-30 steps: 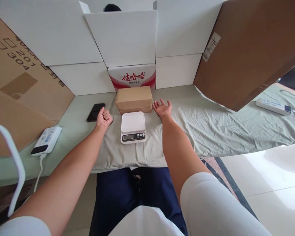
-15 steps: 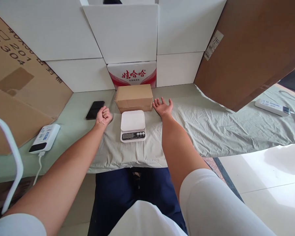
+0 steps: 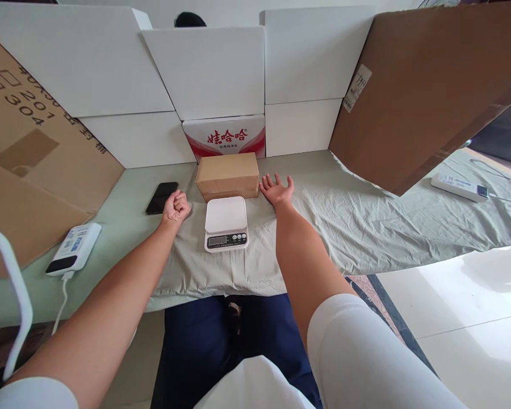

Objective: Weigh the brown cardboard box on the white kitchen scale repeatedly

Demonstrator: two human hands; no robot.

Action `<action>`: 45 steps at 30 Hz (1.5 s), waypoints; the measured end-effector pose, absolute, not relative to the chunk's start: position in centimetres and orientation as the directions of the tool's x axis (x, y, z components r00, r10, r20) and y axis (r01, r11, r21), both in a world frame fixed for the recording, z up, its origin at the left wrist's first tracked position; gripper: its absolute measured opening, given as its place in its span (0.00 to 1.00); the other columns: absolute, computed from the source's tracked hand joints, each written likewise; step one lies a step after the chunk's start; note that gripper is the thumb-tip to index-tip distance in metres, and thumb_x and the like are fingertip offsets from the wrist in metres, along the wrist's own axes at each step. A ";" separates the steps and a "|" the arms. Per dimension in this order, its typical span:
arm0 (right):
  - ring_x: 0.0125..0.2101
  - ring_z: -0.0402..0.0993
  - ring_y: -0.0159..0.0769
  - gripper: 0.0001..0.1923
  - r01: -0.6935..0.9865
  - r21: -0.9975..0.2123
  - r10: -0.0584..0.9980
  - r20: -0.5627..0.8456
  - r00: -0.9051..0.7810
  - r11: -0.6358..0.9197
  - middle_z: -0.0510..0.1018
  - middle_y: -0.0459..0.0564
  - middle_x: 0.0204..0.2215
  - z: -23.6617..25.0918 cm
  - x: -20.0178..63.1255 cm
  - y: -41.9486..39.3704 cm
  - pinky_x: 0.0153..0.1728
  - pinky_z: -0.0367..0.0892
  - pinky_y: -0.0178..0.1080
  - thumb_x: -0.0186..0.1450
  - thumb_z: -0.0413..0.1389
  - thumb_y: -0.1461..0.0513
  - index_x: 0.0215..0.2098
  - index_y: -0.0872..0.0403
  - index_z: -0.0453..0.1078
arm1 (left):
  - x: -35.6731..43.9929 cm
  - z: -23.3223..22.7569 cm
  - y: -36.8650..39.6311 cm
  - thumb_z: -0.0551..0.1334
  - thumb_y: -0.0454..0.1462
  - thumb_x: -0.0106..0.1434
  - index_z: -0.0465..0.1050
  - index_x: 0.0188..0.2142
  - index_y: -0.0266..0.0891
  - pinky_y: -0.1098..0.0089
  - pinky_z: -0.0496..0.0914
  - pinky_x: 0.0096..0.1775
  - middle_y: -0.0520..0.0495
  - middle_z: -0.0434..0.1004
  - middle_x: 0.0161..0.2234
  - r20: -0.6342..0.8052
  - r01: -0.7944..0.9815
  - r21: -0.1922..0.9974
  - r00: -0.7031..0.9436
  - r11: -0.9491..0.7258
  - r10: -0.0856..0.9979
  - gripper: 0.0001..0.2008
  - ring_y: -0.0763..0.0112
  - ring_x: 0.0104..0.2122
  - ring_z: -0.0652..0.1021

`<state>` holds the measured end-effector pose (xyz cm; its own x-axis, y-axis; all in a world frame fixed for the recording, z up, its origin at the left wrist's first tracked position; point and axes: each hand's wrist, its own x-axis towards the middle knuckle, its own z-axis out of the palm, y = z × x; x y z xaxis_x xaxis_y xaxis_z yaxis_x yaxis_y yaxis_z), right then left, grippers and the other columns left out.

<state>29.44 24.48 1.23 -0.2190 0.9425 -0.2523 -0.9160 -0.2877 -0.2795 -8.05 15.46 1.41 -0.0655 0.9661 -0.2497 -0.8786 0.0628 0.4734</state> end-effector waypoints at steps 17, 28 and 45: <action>0.50 0.80 0.45 0.26 -0.913 -0.292 0.941 -0.263 -0.211 -0.286 0.79 0.54 0.51 1.3 29.4 24.6 0.40 0.82 0.51 0.67 0.49 0.39 0.55 0.44 0.66 | -7.4 2.3 15.0 0.53 0.31 0.77 0.50 0.27 0.42 0.87 0.47 0.13 0.62 0.53 0.17 -0.233 -0.888 0.454 -0.041 0.072 0.972 0.21 0.88 0.11 0.55; 0.49 0.81 0.44 0.28 -0.909 -0.310 0.946 -0.255 -0.201 -0.277 0.80 0.55 0.50 1.0 29.4 24.8 0.41 0.81 0.52 0.66 0.50 0.39 0.55 0.45 0.66 | -7.0 2.6 14.8 0.58 0.31 0.75 0.66 0.32 0.38 0.91 0.53 0.15 0.58 0.66 0.22 -0.198 -0.908 0.417 -0.036 0.051 0.979 0.12 0.89 0.16 0.65; 0.47 0.81 0.42 0.19 -0.849 -0.496 0.980 -0.161 -0.118 -0.184 0.84 0.52 0.46 1.5 28.2 23.7 0.44 0.80 0.47 0.71 0.47 0.48 0.51 0.47 0.71 | -3.0 0.6 16.8 0.67 0.39 0.68 0.75 0.35 0.42 0.77 0.67 0.27 0.53 0.80 0.34 0.038 -0.493 0.789 -0.559 -0.368 0.829 0.05 0.77 0.31 0.79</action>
<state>28.24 23.68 1.55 -0.1183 0.9799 -0.1606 -0.8486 -0.1838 -0.4961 -2.95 16.76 0.60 -0.5586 0.8286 0.0376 -0.4928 -0.3679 0.7885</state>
